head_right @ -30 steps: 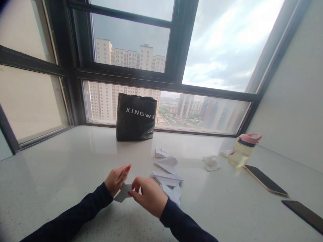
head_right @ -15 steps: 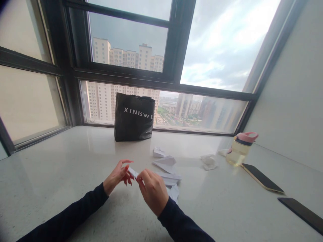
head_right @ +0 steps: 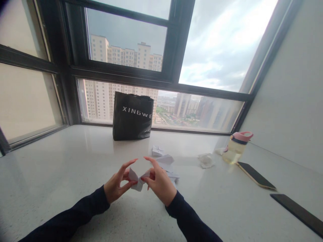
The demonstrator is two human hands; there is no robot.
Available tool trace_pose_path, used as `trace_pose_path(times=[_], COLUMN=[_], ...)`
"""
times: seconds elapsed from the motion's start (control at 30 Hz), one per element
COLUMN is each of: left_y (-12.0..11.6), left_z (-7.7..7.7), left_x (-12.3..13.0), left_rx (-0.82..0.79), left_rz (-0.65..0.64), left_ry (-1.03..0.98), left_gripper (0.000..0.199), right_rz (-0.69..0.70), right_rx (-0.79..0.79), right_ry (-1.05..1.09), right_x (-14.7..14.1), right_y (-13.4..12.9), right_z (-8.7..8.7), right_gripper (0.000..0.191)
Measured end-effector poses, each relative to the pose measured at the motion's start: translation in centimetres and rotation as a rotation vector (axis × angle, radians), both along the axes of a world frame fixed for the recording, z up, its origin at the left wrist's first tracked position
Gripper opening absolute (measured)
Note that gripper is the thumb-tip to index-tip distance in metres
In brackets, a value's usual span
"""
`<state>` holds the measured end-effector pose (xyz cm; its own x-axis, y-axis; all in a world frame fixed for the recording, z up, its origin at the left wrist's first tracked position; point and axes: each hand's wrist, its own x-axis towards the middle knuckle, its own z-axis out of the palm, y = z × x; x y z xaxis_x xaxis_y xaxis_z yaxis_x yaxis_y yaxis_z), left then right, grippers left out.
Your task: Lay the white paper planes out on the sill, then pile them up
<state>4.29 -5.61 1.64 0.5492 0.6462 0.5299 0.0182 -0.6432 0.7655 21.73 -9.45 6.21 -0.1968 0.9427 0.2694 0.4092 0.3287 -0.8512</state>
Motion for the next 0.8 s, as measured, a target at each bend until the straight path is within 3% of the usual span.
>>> trace_pose_path(times=[0.17,0.33,0.5,0.63,0.8], left_y=[1.1,2.0,1.5,1.5,1.3], left_z=[-0.7,-1.9,-2.1,-2.1,-1.9], left_x=[-0.9,-0.9,-0.5,-0.6,-0.6], left_rx=[0.186,0.222,0.253,0.257,0.298], left_rz=[0.168,0.287,0.271,0.278,0.264], left_ry=[0.209,0.416,0.508,0.544,0.573], left_gripper=[0.04,0.038,0.038,0.037,0.034], right_rz=[-0.032,0.097,0.089,0.011,-0.049], right_rx=[-0.12,-0.388,-0.502,-0.474,-0.458], right_ry=[0.083,0.081,0.093,0.087,-0.067], right_x=[4.8,9.3,10.5,10.8,11.1], right_y=[-0.2,0.2,-0.1,-0.1,0.3], right_z=[2.1,0.1,-1.5,-1.7,-2.4], right_gripper=[0.062,0.079,0.084,0.081,0.073])
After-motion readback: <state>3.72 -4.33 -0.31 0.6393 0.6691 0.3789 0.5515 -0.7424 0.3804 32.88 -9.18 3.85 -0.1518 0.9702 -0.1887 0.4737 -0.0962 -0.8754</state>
